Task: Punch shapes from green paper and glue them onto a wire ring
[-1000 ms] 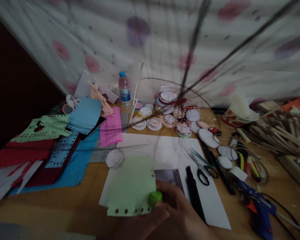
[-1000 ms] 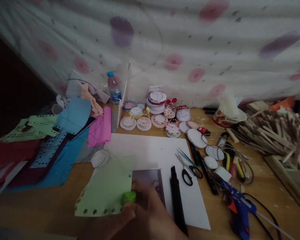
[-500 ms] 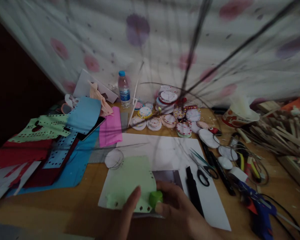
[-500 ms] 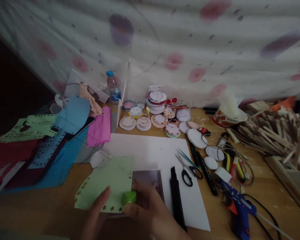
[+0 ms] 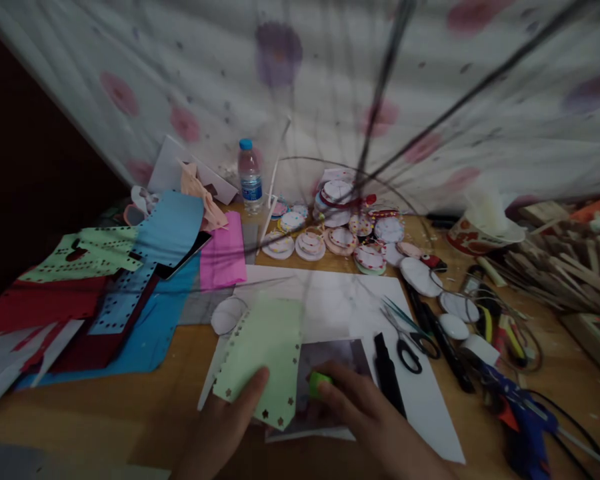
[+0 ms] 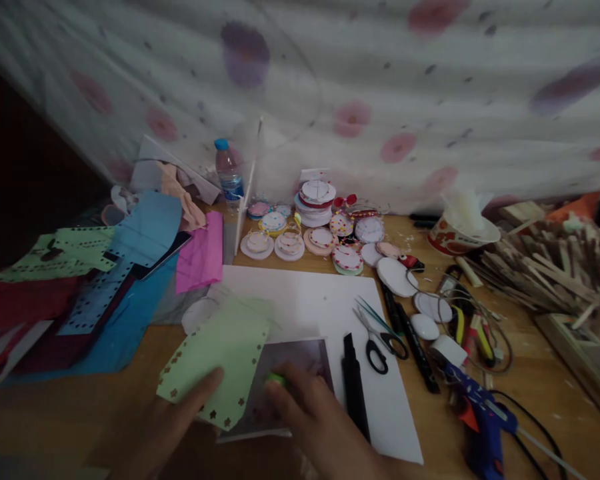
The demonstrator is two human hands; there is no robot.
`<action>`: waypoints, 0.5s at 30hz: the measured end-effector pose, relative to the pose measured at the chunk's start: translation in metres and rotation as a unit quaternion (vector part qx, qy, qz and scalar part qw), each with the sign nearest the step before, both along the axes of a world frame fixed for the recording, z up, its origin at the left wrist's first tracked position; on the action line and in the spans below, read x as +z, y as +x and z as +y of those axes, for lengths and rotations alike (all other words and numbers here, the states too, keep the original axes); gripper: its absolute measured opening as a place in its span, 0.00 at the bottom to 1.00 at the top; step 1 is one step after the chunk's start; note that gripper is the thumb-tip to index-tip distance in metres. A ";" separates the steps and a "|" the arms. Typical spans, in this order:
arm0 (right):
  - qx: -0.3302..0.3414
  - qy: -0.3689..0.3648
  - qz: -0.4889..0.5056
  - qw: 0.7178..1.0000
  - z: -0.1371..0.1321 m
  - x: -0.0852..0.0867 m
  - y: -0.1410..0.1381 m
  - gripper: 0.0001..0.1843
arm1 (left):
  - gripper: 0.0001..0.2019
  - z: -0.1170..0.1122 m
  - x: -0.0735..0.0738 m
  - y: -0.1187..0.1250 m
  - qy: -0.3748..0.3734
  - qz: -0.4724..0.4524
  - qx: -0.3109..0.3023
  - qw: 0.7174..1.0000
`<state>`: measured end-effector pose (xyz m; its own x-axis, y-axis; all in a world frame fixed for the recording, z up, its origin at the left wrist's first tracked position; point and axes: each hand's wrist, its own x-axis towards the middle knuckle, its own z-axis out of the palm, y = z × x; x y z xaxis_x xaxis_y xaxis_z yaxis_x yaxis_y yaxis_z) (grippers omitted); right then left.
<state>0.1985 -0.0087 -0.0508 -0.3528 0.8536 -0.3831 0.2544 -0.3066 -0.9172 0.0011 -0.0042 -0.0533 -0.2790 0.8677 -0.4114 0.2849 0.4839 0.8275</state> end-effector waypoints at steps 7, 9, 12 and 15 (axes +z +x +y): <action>-0.083 -0.061 0.129 0.986 -0.003 0.004 -0.004 0.17 | 0.21 -0.010 -0.004 0.006 0.063 -0.009 -0.020 0.998; -0.097 -0.069 0.150 0.981 -0.004 0.006 -0.005 0.19 | 0.20 -0.012 -0.005 0.008 0.081 -0.015 -0.043 0.996; -0.103 -0.085 0.167 0.977 -0.003 0.008 -0.005 0.20 | 0.16 -0.013 -0.008 0.008 0.088 -0.017 -0.059 0.994; -0.090 -0.084 0.173 0.977 -0.001 0.009 -0.004 0.17 | 0.14 -0.013 -0.009 0.007 0.099 0.005 -0.055 0.994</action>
<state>0.1945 -0.0095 -0.0416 -0.3357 0.8491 -0.4078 -0.1334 -0.4715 -0.8717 0.0084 -0.0167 -0.0624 -0.1807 0.9569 -0.2274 0.3354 0.2773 0.9003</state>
